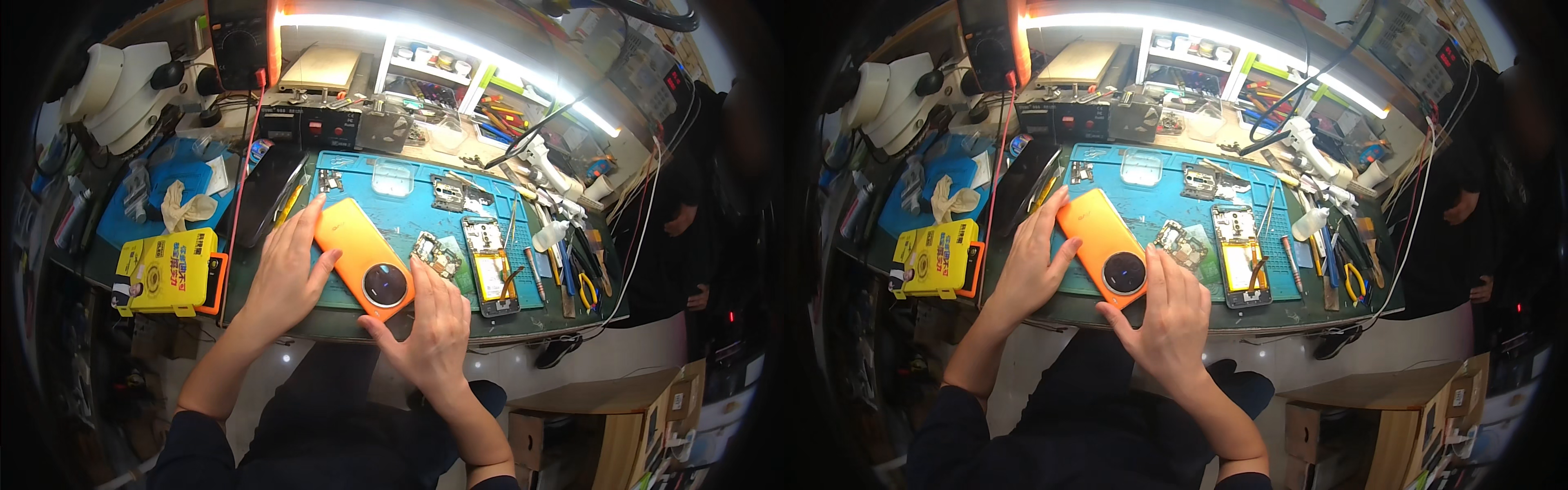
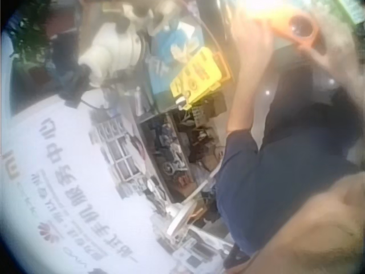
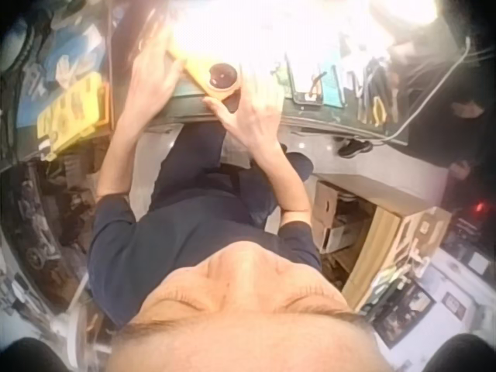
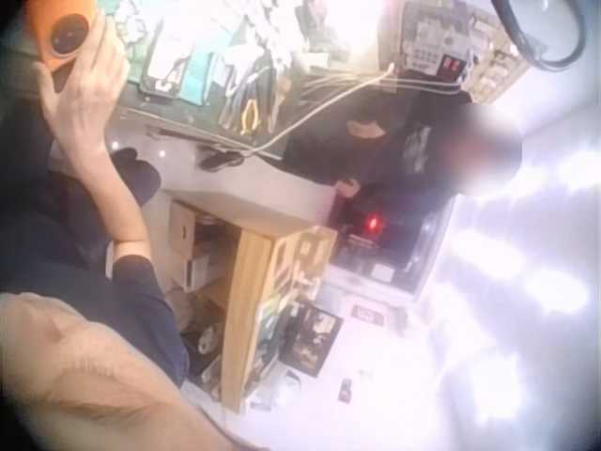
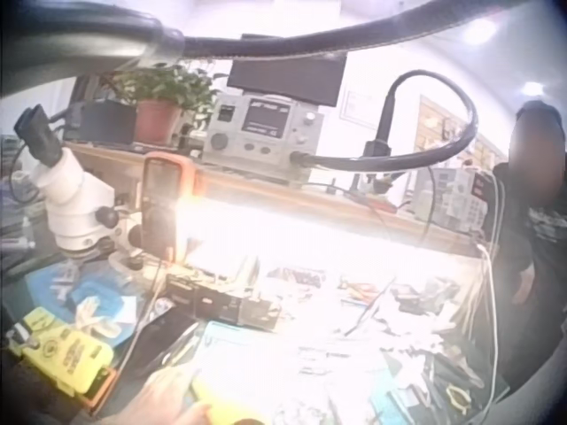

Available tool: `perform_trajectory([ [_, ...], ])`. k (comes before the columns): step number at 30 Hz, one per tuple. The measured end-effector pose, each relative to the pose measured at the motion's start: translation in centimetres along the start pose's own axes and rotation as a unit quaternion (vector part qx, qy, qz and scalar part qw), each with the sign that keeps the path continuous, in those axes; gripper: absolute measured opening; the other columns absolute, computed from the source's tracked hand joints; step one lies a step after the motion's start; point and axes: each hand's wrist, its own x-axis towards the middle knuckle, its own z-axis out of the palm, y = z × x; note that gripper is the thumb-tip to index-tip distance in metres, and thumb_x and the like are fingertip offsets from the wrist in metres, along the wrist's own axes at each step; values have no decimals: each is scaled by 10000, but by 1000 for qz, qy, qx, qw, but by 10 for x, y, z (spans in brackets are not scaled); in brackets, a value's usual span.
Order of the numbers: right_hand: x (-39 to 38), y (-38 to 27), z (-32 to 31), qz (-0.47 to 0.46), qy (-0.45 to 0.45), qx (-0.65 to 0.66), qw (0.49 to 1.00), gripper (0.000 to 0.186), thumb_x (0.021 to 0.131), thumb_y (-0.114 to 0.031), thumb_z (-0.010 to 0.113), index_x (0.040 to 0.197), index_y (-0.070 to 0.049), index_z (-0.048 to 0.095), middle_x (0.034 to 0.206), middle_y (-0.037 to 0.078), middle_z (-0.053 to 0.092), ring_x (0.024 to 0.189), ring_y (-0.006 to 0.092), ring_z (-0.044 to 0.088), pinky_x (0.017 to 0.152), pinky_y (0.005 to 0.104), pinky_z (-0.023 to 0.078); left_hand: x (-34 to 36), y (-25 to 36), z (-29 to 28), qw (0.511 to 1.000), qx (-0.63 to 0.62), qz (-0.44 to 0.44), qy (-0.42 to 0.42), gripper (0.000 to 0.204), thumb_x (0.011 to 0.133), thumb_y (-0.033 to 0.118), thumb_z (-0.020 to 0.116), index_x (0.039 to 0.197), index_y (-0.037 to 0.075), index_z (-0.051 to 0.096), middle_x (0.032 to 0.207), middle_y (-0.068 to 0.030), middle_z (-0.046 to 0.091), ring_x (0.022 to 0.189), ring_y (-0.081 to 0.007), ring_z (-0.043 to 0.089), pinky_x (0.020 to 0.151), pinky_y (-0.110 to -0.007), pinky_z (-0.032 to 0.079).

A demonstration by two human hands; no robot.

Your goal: The person disassembles a smartphone, removes the motherboard, and places it into a yellow battery removal tool. They then reassemble the phone and test it by turning it on. The person repeats this process with a second smartphone.

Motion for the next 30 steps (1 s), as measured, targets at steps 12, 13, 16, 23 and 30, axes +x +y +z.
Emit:
perform_trajectory([
  [12,-8,-4,5,24,-20,21,999,683,847,-443,795,1348,-21,601,1366,162,565,1211,340,542,1012,477,392,2,-5,8,999,9,44,-1,586,941,208,707,1429,-35,492,1423,-220,537,1337,-380,497,1130,-456,398],
  [13,-9,-4,4,25,-27,23,999,662,856,-438,788,1339,-22,610,1371,166,558,1210,345,538,1014,479,390,2,-5,9,999,15,43,5,576,938,215,711,1418,-32,508,1417,-215,542,1334,-376,501,1126,-454,401],
  [16,-8,-4,3,13,-31,20,999,619,881,-428,766,1327,-24,621,1369,159,555,1208,344,535,1015,483,390,2,-4,10,999,25,35,9,539,934,222,717,1390,-13,551,1423,-202,544,1338,-365,503,1123,-450,404],
  [23,-2,-2,-2,8,-26,20,999,382,929,-181,691,1276,-23,675,1300,159,610,1148,338,559,975,446,433,4,2,10,995,86,51,28,416,902,209,743,1276,46,661,1417,-165,561,1310,-347,534,1093,-448,426],
  [30,3,8,-6,-3,-30,67,997,362,899,8,633,1254,-30,692,1227,143,670,1085,338,597,956,429,485,-25,27,1,983,-40,173,-41,426,813,200,813,1190,45,691,1271,-123,640,1220,-322,602,1020,-441,489],
])
